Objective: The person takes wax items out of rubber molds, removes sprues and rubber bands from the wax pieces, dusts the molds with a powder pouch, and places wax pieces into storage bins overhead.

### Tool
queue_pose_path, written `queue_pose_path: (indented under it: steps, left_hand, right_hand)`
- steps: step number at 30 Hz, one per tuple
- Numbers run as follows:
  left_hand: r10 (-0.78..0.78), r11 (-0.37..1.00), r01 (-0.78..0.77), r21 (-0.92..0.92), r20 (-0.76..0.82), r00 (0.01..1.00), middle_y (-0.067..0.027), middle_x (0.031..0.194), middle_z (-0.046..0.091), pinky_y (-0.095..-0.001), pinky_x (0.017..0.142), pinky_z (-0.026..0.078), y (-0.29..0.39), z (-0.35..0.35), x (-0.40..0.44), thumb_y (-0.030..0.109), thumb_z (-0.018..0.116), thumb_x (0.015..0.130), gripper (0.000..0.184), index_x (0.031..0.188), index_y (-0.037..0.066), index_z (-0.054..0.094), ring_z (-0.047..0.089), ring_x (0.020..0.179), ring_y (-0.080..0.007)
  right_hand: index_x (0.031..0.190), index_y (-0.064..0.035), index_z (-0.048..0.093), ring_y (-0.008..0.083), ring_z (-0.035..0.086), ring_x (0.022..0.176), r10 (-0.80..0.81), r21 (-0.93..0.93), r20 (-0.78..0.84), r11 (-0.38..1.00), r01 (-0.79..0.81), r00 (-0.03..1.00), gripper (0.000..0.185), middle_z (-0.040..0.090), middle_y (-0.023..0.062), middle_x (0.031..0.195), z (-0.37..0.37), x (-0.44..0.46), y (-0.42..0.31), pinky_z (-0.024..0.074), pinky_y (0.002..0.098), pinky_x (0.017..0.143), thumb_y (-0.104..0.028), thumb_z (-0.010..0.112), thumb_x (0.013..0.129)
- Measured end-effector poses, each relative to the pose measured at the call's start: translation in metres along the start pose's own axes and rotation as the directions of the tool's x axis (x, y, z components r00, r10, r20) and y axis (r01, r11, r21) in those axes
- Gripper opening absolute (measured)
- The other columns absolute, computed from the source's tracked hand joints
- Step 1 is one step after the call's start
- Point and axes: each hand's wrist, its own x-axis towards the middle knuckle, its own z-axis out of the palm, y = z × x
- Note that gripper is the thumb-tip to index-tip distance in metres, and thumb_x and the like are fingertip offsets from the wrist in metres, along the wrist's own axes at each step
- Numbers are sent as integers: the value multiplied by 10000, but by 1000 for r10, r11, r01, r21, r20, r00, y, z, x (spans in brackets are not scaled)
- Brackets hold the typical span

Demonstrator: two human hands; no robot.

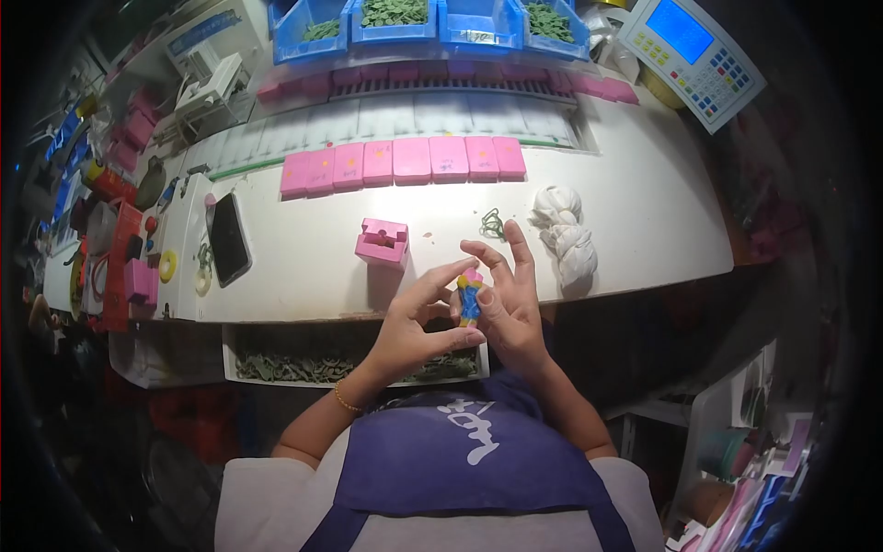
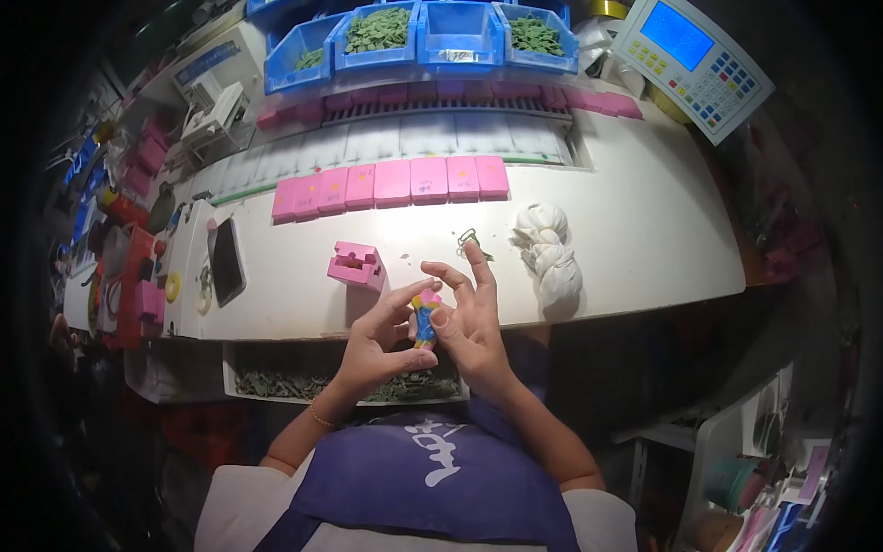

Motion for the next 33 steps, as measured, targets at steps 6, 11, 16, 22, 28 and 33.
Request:
queue_pose_path:
  steps: [6, 11, 16, 22, 28, 33]
  left_hand:
    - [133, 988, -128, 83, -61, 989, -51, 1087, 632, -276, 891, 496, -10, 2, 3, 93, 882, 728, 780, 1392, 0, 484, 567, 915, -98]
    - [207, 958, -165, 233, -169, 964, -40, 986, 628, -265, 860, 504, -4, 2, 11, 106, 877, 722, 660, 1283, -4, 547, 592, 913, -109]
    - [244, 818, -111, 564, -166, 955, -57, 938, 622, -275, 791, 512, -2, 1, 18, 127, 880, 708, 574, 1175, -7, 574, 588, 846, -122]
    - [274, 695, -91, 713, -146, 951, -102, 911, 637, -328, 733, 533, 7, 12, 24, 146, 872, 684, 520, 1091, -7, 586, 644, 807, -207]
    - [309, 856, -202, 476, -157, 938, -95, 983, 680, -275, 724, 547, -6, 10, 23, 192, 911, 691, 641, 1212, -3, 594, 661, 832, -121]
    - [402, 831, -312, 460, -109, 909, -106, 1167, 654, -288, 853, 499, -9, 3, 26, 170, 922, 666, 723, 1277, -2, 575, 599, 1012, -148]
  right_hand:
    - [1499, -88, 304, 276, 544, 1189, -101, -451, -12, 889, 85, 995, 632, 404, 205, 1451, -16, 6, -10, 474, 375, 972, -140, 636, 963]
    - [1311, -74, 583, 379, 559, 1089, -408, -954, 111, -298, -18, 906, 504, 503, 177, 1407, -77, 32, -49, 471, 458, 972, -129, 704, 825]
    - [1324, -70, 594, 387, 566, 1174, -264, -999, -48, 13, -46, 963, 565, 501, 171, 1439, -110, 30, -53, 449, 453, 1046, -38, 623, 762]
    - [1308, -56, 624, 326, 610, 1060, -78, -831, 452, 325, 452, 888, 672, 549, 173, 1409, -42, -3, -63, 502, 384, 923, 73, 630, 649]
    - [1335, 2, 564, 250, 619, 1092, 52, -524, 85, 852, 0, 995, 582, 494, 209, 1443, -41, -16, -53, 495, 349, 945, -19, 628, 757]
    - [1459, 28, 342, 305, 590, 1185, 352, 492, -1, 815, -306, 936, 764, 476, 255, 1395, -41, -34, -13, 496, 410, 1006, -127, 597, 756]
